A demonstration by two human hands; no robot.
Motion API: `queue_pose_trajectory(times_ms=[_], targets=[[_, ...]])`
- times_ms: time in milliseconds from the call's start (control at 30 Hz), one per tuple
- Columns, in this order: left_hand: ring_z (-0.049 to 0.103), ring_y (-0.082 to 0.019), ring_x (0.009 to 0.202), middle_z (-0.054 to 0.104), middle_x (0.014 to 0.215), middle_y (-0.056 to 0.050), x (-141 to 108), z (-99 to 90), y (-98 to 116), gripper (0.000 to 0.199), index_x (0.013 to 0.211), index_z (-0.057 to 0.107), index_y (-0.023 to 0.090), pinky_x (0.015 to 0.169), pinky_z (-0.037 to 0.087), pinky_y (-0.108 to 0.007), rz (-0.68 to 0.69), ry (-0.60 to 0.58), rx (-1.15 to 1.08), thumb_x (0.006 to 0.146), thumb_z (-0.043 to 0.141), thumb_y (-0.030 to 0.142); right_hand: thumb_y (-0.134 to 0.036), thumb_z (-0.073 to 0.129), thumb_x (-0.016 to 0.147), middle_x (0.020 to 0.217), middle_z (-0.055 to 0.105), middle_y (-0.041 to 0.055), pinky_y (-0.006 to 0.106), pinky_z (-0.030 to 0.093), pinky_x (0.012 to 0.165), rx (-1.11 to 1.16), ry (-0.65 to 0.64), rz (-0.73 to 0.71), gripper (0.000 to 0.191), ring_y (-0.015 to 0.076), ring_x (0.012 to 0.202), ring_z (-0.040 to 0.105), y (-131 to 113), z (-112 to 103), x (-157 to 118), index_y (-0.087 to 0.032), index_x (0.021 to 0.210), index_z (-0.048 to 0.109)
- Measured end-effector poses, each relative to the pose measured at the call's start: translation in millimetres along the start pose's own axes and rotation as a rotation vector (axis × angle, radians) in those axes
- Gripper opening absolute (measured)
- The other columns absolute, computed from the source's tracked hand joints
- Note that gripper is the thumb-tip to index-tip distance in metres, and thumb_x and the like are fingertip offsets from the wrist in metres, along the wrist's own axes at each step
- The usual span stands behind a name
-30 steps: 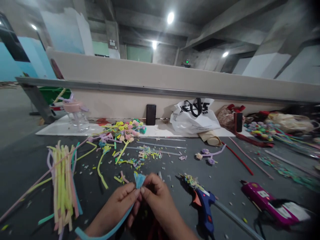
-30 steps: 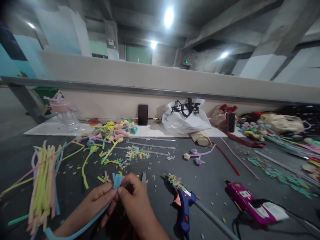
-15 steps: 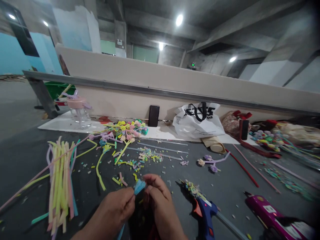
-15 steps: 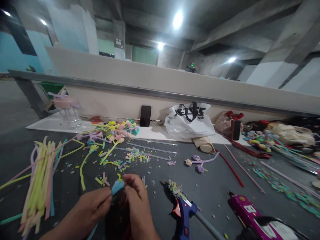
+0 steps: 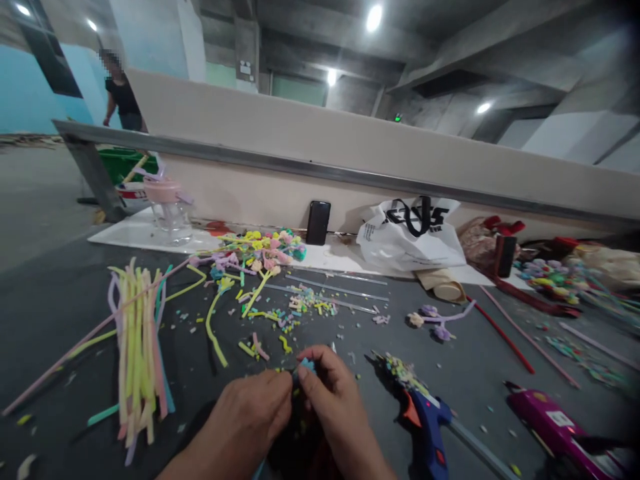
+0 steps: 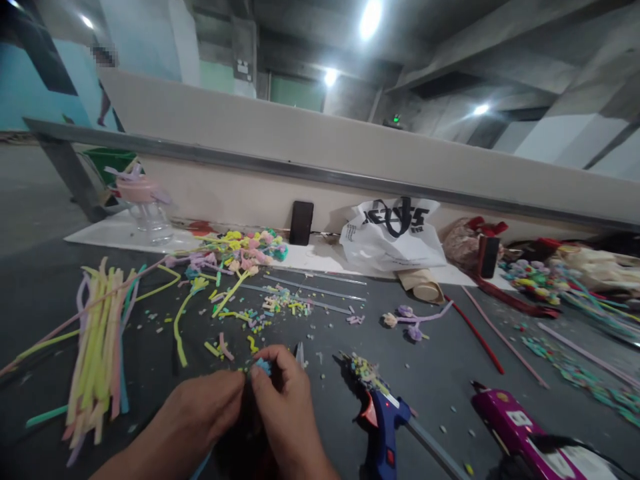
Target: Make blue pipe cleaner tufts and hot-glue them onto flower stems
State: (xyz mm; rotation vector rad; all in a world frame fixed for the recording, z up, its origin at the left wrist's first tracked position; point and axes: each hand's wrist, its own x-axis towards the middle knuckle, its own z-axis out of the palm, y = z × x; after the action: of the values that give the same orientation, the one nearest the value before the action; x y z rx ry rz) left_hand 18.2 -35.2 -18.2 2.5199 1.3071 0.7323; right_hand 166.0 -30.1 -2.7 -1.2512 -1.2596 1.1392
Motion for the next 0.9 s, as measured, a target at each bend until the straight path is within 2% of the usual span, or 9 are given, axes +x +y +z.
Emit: queue_pose_trajectory(times_ms=[100, 167, 267, 333, 433, 600, 700, 767, 900], targets=[[0.055, -0.013, 0.060, 0.059, 0.067, -0.001, 3.9, -5.2, 3.4, 0.023, 0.073, 0.050, 0.019, 0.054, 0.038, -0.023, -0.088, -0.032, -0.143, 0.088, 0.032, 0.018, -0.034, 0.062, 0.074, 0.058, 0.047, -0.0057, 0.018, 0.034, 0.047, 0.090, -0.046, 0.095, 0.018, 0.0083, 0.050, 0.041, -0.4, -1.4, 0.0, -0.019, 0.079, 0.056], [0.053, -0.012, 0.058, 0.055, 0.064, 0.001, 7.5, -8.4, 5.8, 0.025, 0.069, 0.047, 0.019, 0.054, 0.038, -0.023, -0.185, -0.069, -0.327, 0.089, 0.033, 0.024, -0.037, 0.062, 0.075, 0.055, 0.047, -0.0064, 0.018, 0.033, 0.044, 0.132, -0.059, 0.118, 0.020, 0.0077, 0.047, 0.041, -1.3, -3.6, -1.0, -0.019, 0.080, 0.054], [0.050, -0.010, 0.048, 0.046, 0.054, 0.006, 12.7, -12.3, 9.3, 0.025, 0.067, 0.043, 0.019, 0.047, 0.038, -0.021, -0.358, -0.200, -0.758, 0.087, 0.038, 0.035, -0.037, 0.061, 0.076, 0.055, 0.049, -0.0059, 0.018, 0.034, 0.043, 0.133, -0.071, 0.091, 0.021, 0.0079, 0.045, 0.042, -3.4, -7.4, -3.6, -0.019, 0.083, 0.054], [0.049, -0.009, 0.042, 0.045, 0.054, 0.007, 14.7, -14.1, 11.1, 0.025, 0.071, 0.043, 0.019, 0.043, 0.040, -0.020, -0.446, -0.293, -1.011, 0.085, 0.041, 0.040, -0.036, 0.061, 0.077, 0.057, 0.051, -0.0048, 0.019, 0.036, 0.045, 0.105, -0.076, 0.051, 0.019, 0.0086, 0.047, 0.044, -4.4, -9.6, -5.0, -0.019, 0.082, 0.054], [0.051, -0.009, 0.041, 0.049, 0.056, 0.006, 14.7, -15.3, 12.2, 0.026, 0.076, 0.044, 0.019, 0.041, 0.042, -0.021, -0.517, -0.347, -1.160, 0.085, 0.040, 0.043, -0.035, 0.059, 0.079, 0.058, 0.052, -0.0039, 0.020, 0.038, 0.046, 0.052, -0.079, 0.002, 0.016, 0.0094, 0.049, 0.046, -3.7, -11.1, -5.5, -0.019, 0.081, 0.055], [0.045, -0.008, 0.034, 0.044, 0.046, 0.008, 12.1, -17.2, 12.4, 0.031, 0.070, 0.041, 0.020, 0.034, 0.036, -0.018, -0.573, -0.396, -1.122, 0.086, 0.036, 0.046, -0.030, 0.057, 0.079, 0.059, 0.052, -0.0040, 0.019, 0.037, 0.046, -0.047, -0.066, -0.034, 0.010, 0.0093, 0.048, 0.046, 2.1, -10.0, -4.5, -0.020, 0.080, 0.057], [0.038, -0.007, 0.033, 0.040, 0.048, 0.009, 12.7, -18.9, 12.8, 0.033, 0.067, 0.039, 0.021, 0.031, 0.028, -0.018, -0.580, -0.393, -1.017, 0.087, 0.032, 0.047, -0.028, 0.057, 0.078, 0.060, 0.053, -0.0036, 0.019, 0.037, 0.046, -0.073, -0.068, -0.021, 0.009, 0.0093, 0.048, 0.046, 2.5, -9.2, -4.0, -0.019, 0.080, 0.058], [0.036, -0.007, 0.036, 0.039, 0.051, 0.008, 13.0, -18.4, 12.6, 0.033, 0.065, 0.037, 0.021, 0.035, 0.028, -0.019, -0.527, -0.343, -0.890, 0.088, 0.030, 0.044, -0.027, 0.057, 0.077, 0.060, 0.053, -0.0034, 0.020, 0.037, 0.047, -0.095, -0.065, -0.004, 0.008, 0.0097, 0.049, 0.046, 0.8, -8.8, -3.6, -0.019, 0.078, 0.058], [0.042, -0.012, 0.055, 0.041, 0.059, 0.004, 10.1, -11.1, 9.3, 0.030, 0.063, 0.036, 0.021, 0.054, 0.033, -0.024, -0.278, -0.174, -0.506, 0.089, 0.029, 0.033, -0.025, 0.059, 0.074, 0.059, 0.051, -0.0036, 0.020, 0.036, 0.050, -0.103, -0.042, 0.035, 0.007, 0.0109, 0.054, 0.047, -2.6, -8.2, -1.6, -0.018, 0.072, 0.057]])
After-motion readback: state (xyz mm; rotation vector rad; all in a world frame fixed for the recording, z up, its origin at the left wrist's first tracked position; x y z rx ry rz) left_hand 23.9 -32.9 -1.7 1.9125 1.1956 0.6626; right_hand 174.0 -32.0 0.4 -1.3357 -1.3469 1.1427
